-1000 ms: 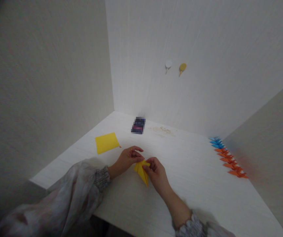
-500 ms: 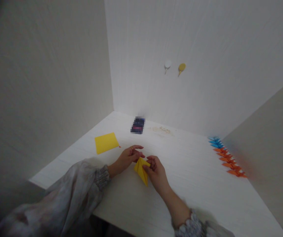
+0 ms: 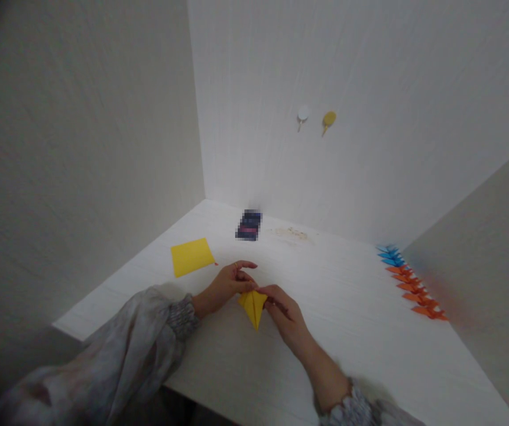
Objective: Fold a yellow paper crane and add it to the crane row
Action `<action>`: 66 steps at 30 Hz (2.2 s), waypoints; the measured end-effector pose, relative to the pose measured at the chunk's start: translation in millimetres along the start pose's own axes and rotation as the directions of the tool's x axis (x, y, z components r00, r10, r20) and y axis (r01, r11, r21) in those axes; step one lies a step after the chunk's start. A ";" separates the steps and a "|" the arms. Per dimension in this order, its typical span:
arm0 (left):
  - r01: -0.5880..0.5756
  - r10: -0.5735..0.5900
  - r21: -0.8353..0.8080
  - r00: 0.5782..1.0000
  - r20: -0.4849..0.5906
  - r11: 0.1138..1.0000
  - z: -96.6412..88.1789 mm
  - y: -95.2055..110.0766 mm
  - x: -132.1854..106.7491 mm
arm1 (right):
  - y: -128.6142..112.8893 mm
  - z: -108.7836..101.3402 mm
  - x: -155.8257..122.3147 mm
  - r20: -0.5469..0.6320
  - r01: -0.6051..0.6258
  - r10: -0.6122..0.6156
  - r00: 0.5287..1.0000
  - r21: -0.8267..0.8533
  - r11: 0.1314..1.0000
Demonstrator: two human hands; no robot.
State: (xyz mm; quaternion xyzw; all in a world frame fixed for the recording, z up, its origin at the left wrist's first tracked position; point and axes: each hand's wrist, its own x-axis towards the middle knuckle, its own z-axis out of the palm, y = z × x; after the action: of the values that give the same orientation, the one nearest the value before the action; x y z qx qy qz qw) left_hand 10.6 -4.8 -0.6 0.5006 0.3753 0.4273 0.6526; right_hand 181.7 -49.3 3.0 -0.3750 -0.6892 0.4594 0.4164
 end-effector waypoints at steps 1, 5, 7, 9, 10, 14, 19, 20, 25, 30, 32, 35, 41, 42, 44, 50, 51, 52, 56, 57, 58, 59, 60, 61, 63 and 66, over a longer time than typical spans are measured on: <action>0.002 -0.002 -0.010 1.000 0.006 1.000 0.0 -0.4 0.2 | -0.4 -1.4 -0.7 0.047 0.031 -0.031 0.998 -0.004 1.000; -0.003 0.003 0.002 0.999 0.033 1.000 0.0 -2.8 1.3 | 2.0 -0.1 -1.3 0.159 0.088 -0.083 0.984 -0.025 0.996; 0.001 -0.002 0.018 0.999 0.037 1.000 0.5 -3.0 1.3 | 4.8 2.2 -0.4 0.146 0.075 -0.069 0.987 -0.039 0.996; 0.009 -0.009 0.020 0.999 0.034 1.000 1.1 -2.7 0.9 | 8.4 3.1 0.8 0.119 0.054 -0.048 0.992 -0.044 0.998; 0.011 -0.012 0.018 0.999 0.032 1.000 1.4 -2.7 0.7 | 10.1 2.7 1.5 0.113 0.051 -0.045 0.993 -0.044 0.998; 0.006 -0.006 0.013 1.000 0.024 1.000 1.8 -4.8 0.6 | 14.2 -0.7 2.5 0.122 0.036 -0.031 0.992 -0.038 0.999; 0.018 -0.018 0.026 1.000 -0.007 0.999 1.7 -7.5 1.8 | 13.3 -1.1 1.2 0.161 -0.012 0.011 0.987 0.007 1.000; 0.018 -0.017 0.026 1.000 -0.012 1.000 1.5 -7.7 1.8 | 12.9 -0.7 1.2 0.162 -0.015 0.011 0.987 0.019 1.000; 0.022 -0.022 0.011 1.000 -0.006 1.000 2.5 -7.8 1.2 | 12.9 -0.8 3.5 0.108 -0.008 0.013 0.994 -0.049 0.999; 0.033 -0.027 -0.084 0.998 0.064 0.996 7.1 -5.5 -0.7 | 13.6 -2.5 6.6 -0.014 -0.002 -0.001 1.000 -0.185 0.983; 0.073 -0.064 -0.110 0.995 0.080 0.991 8.3 -4.1 -1.7 | 11.6 -2.8 7.2 -0.045 -0.017 0.008 0.999 -0.207 0.978; 0.117 -0.105 -0.117 0.989 0.103 0.986 8.1 -3.4 -2.5 | 8.2 -2.7 7.3 -0.068 -0.037 0.024 0.997 -0.200 0.979; 0.071 -0.051 -0.126 0.986 0.160 0.989 5.0 -8.3 -1.3 | 13.2 -2.5 5.6 -0.094 -0.029 0.014 0.995 -0.158 0.987; 0.066 -0.047 -0.121 0.987 0.156 0.990 4.9 -8.6 -1.1 | 15.1 -2.7 5.3 -0.094 -0.019 0.007 0.996 -0.128 0.992; 0.060 -0.044 -0.115 0.990 0.132 0.992 5.0 -8.3 -0.8 | 17.7 -3.1 5.0 -0.078 0.009 -0.013 0.997 -0.058 0.998; 0.031 -0.022 -0.116 0.997 0.074 0.993 6.0 -5.3 1.0 | 6.9 -4.5 4.5 -0.036 0.028 -0.029 0.999 -0.021 0.999; 0.025 -0.017 -0.111 0.997 0.069 0.994 6.2 -5.2 1.2 | 4.5 -4.1 4.4 -0.053 0.011 -0.013 0.999 -0.031 0.999; 0.019 -0.013 -0.104 0.998 0.064 0.994 6.6 -5.1 1.3 | 2.8 -3.6 4.4 -0.076 -0.001 -0.001 0.997 -0.033 0.999; 0.010 0.000 -0.102 0.995 0.097 0.995 7.9 -5.2 0.1 | 6.6 -1.4 5.7 -0.129 -0.053 0.048 0.990 -0.036 0.998; 0.021 -0.009 -0.101 0.993 0.117 0.995 8.1 -5.4 -0.4 | 9.4 -1.2 6.2 -0.124 -0.061 0.056 0.991 -0.041 0.997; 0.035 -0.021 -0.098 0.990 0.137 0.995 8.0 -5.9 -0.8 | 12.3 -1.2 6.6 -0.131 -0.059 0.053 0.990 -0.043 0.997; 0.051 -0.037 -0.092 0.987 0.154 0.994 7.9 -6.5 -1.1 | 15.1 -1.3 6.8 -0.137 -0.053 0.047 0.990 -0.041 0.998; 0.068 -0.053 -0.084 0.984 0.169 0.994 7.6 -7.3 -1.2 | 17.4 -1.3 7.0 -0.144 -0.054 0.049 0.988 -0.035 0.998; 0.080 -0.066 -0.075 0.981 0.183 0.994 7.3 -8.2 -1.2 | 19.2 -1.1 7.0 -0.157 -0.063 0.059 0.986 -0.022 0.998; 0.090 -0.077 -0.059 0.976 0.202 0.994 6.6 -10.1 -0.5 | 20.7 0.1 6.8 -0.191 -0.102 0.107 0.976 0.037 0.994; 0.086 -0.073 -0.045 0.971 0.228 0.995 6.4 -12.1 0.9 | 18.6 3.6 7.2 -0.226 -0.112 0.156 0.961 0.196 0.974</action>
State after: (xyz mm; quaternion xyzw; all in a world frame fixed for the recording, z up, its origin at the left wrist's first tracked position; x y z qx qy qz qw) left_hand 18.9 -7.8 -11.1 0.5124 0.3064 0.3511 0.7213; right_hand 178.3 -38.5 -13.8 -0.4344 -0.5618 0.4987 0.4970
